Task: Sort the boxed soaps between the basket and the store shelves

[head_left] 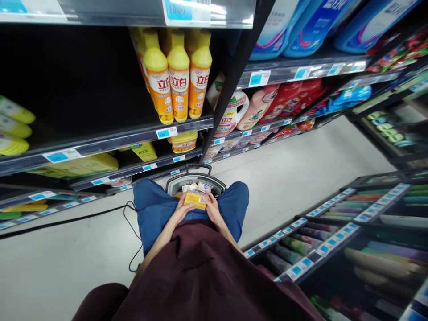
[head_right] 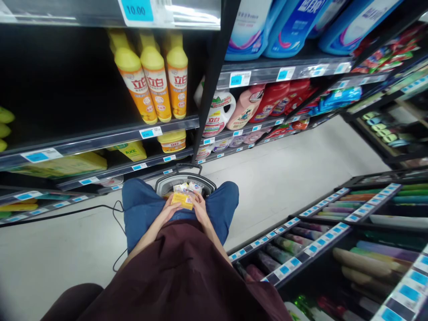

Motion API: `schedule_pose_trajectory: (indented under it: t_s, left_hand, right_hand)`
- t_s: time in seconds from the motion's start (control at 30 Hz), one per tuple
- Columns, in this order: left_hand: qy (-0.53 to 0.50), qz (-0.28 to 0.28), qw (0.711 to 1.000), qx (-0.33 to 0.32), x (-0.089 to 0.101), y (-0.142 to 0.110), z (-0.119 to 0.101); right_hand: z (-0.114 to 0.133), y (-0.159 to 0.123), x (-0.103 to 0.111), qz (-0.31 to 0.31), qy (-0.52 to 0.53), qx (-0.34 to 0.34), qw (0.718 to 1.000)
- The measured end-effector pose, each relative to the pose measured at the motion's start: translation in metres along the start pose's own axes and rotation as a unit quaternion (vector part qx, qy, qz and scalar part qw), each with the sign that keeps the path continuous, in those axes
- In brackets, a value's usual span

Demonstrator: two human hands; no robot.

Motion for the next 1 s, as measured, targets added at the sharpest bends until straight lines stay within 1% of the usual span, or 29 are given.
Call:
schedule_pose_trajectory:
  t_s: [0.33, 0.77, 0.9, 1.0]
  left_hand:
    - [0.003, 0.003, 1.000, 0.009, 0.001, 0.003, 0.003]
    - [-0.005, 0.012, 1.000, 0.004, 0.006, 0.005, 0.008]
    - [-0.009, 0.018, 1.000, 0.006, 0.008, 0.008, 0.012]
    - [-0.009, 0.011, 1.000, 0.007, 0.009, 0.008, 0.014]
  right_hand:
    - [-0.001, 0.001, 0.001, -0.008, 0.005, -0.001, 1.000]
    - [0.003, -0.002, -0.002, -0.021, 0.000, -0.007, 1.000]
    - [0.003, -0.002, -0.002, -0.015, -0.003, -0.006, 1.000]
    - [0.003, -0.002, -0.002, -0.012, 0.001, -0.006, 1.000]
Point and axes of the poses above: each hand's wrist, its own y-axis towards the middle knuckle, its own x-axis out of the back of the hand, z = x × y, the point moved 4 cm from there along y, towards the middle knuckle, and after that the axes turned 10 degrees about -x, right-handed, at the moved point
